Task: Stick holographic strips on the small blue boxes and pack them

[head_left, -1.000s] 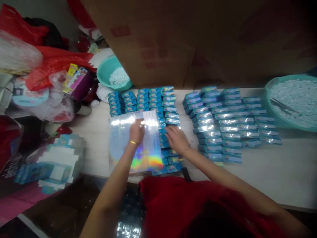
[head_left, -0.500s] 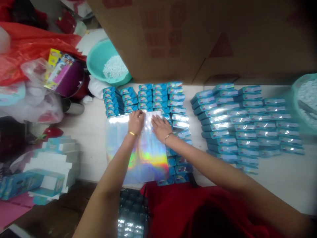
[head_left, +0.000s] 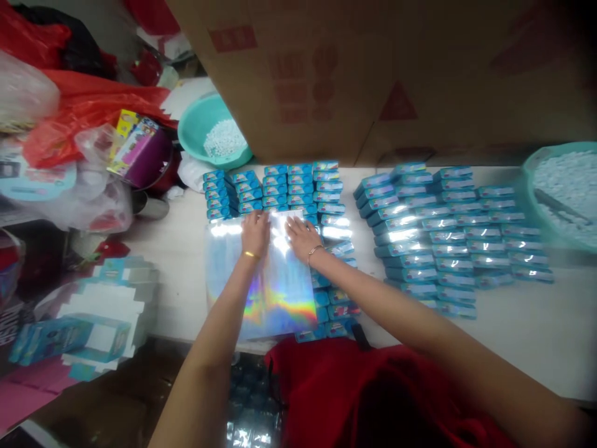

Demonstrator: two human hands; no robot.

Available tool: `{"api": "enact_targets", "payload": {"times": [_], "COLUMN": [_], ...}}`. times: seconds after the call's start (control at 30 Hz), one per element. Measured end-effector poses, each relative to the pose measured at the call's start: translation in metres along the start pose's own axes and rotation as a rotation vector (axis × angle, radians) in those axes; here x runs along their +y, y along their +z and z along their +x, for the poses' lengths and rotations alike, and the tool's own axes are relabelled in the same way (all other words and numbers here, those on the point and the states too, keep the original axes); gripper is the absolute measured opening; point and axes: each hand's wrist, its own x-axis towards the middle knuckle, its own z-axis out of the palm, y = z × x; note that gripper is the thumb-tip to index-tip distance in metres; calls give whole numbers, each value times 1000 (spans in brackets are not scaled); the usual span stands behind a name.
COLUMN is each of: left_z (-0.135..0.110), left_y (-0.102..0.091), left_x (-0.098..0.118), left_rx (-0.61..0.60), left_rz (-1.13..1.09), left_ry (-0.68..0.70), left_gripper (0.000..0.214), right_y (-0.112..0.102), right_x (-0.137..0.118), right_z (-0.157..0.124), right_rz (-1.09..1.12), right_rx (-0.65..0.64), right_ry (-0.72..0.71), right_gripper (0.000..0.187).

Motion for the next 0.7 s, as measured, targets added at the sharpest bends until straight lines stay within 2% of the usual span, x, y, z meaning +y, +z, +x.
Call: {"api": "enact_targets", "payload": {"times": [0.13,0.3,0.43,0.5,0.7], "left_z": [27,20,19,24,39], "left_y": [9,15,17,14,3], "left_x": [-1,-1,-5,-9,-12], "left_rx": [-78,-44,-31,-66,-191], "left_rz": [23,12,-58,-75,-36], "left_ry": [20,77,-34,-68,-22], "left_gripper": [21,20,23,24,16], "right_y": [-2,-3,-6,-7,-6], "right_x": [-1,-2,-2,-2,-2], "right_z": [0,-2,-3,-3,-5], "right_rz": [-12,-12,4,11,35], "right_rx": [-10,-11,-9,-12,-6], "right_ry": [2,1,0,-4,-14], "right_gripper": [50,49,48,49,50]}}
